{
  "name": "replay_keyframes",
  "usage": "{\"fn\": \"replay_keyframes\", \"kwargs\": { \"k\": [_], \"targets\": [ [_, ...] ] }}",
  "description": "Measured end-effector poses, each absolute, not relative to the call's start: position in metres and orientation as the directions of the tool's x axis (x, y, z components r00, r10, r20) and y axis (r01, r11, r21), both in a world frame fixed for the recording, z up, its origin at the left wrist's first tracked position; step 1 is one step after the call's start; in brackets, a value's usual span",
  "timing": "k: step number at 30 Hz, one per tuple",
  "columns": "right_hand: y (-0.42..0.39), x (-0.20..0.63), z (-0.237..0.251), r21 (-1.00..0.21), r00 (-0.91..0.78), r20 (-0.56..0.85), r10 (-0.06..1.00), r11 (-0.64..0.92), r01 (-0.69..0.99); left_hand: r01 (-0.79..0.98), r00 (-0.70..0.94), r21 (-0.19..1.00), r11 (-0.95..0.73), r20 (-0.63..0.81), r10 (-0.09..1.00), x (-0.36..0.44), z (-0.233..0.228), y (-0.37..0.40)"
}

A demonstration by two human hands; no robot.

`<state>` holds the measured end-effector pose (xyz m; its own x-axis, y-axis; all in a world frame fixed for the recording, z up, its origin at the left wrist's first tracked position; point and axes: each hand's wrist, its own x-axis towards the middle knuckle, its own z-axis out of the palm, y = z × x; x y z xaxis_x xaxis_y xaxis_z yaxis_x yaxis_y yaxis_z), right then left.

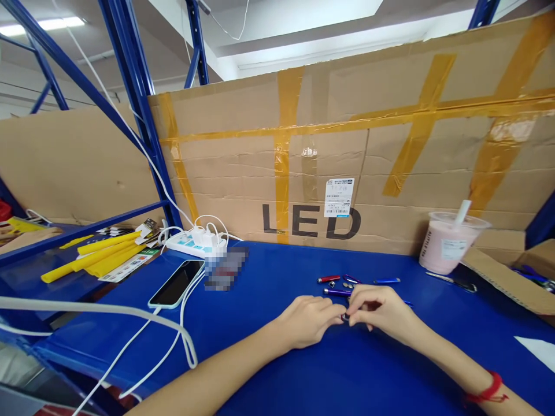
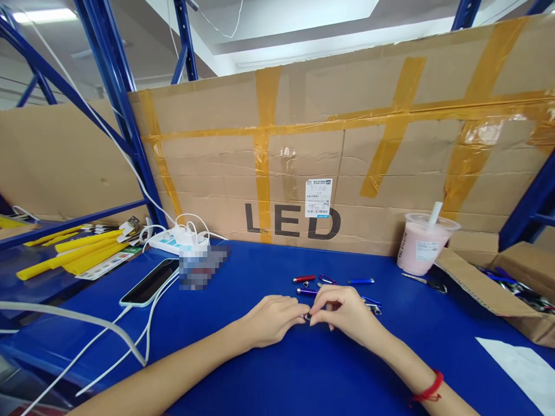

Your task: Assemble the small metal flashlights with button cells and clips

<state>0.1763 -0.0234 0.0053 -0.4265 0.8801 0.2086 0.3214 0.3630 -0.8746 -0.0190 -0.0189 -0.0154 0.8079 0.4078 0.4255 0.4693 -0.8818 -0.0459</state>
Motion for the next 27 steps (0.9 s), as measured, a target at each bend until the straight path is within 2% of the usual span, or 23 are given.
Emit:
{"fn": "replay_keyframes", "kwargs": {
  "k": [3,9,15,18,21,27],
  "targets": [
    [-0.028,0.173,0.006,-0.883,-0.430,0.187,0.883,0.343,0.321,0.459,0.831,-0.087,-0.884,0.394,0.393,-0.024,-0.010,-0.025],
    [-0.031,0.176,0.005,-0.855,-0.397,0.185,0.899,0.347,0.386,0.465,0.827,0.032,-0.885,0.342,0.447,-0.022,0.000,-0.027],
    [-0.029,0.177,-0.006,-0.733,-0.459,0.207,0.864,0.448,0.512,0.459,0.853,-0.058,-0.887,0.307,0.422,-0.024,-0.008,-0.025],
    [-0.029,0.180,-0.011,-0.631,-0.598,0.238,0.765,0.590,0.504,0.434,0.880,-0.113,-0.894,0.266,0.394,-0.024,-0.014,-0.025],
    [-0.034,0.180,-0.007,-0.495,-0.704,0.260,0.660,0.717,0.490,0.436,0.883,-0.117,-0.892,0.249,0.399,-0.023,-0.015,-0.024],
    [-0.044,0.175,0.000,-0.068,-0.788,0.288,0.544,0.833,0.550,0.475,0.859,-0.079,-0.876,0.257,0.443,-0.022,-0.013,-0.026]
  ]
}}
